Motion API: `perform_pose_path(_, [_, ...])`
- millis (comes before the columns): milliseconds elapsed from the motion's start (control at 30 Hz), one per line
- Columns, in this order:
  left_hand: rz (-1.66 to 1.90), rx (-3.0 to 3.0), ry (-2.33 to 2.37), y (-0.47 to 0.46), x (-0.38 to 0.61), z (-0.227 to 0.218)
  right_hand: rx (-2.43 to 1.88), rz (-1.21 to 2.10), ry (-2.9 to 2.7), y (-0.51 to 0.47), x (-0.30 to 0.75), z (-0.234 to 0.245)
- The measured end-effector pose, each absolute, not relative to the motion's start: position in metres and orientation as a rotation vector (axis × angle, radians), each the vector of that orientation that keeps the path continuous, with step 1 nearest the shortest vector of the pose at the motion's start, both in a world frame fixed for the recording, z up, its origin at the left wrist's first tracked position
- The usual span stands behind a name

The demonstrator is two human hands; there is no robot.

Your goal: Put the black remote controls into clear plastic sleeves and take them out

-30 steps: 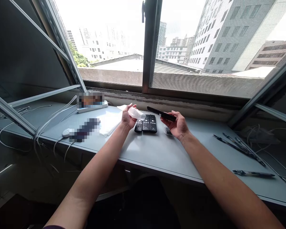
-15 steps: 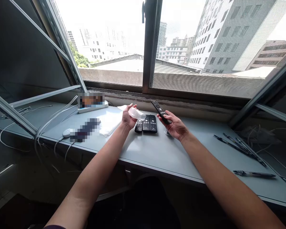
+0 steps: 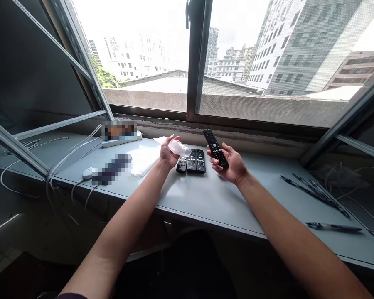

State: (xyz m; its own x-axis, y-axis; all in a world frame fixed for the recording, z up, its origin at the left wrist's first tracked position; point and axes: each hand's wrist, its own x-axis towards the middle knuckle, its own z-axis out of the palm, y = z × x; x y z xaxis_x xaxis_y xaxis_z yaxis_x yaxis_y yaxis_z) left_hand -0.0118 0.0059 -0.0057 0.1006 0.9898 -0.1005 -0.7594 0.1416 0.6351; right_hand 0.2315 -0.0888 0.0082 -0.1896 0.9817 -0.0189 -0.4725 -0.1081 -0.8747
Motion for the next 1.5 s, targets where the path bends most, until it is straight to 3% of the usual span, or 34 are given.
perform_pose_path(600, [1.376, 0.493, 0.58, 0.0046, -0.0114, -0.0051, -0.829, 1.537, -0.762, -0.0825, 0.2351, 0.0063])
perform_pose_path(833, [1.373, 0.499, 0.58, 0.0054, -0.0114, -0.0061, -0.682, 1.713, -0.702, -0.0843, 0.2352, 0.0073])
perform_pose_path(1500, [1.373, 0.497, 0.6, 0.0071, -0.0111, -0.0063, -0.618, 1.779, -0.636, -0.0876, 0.2316, 0.0092])
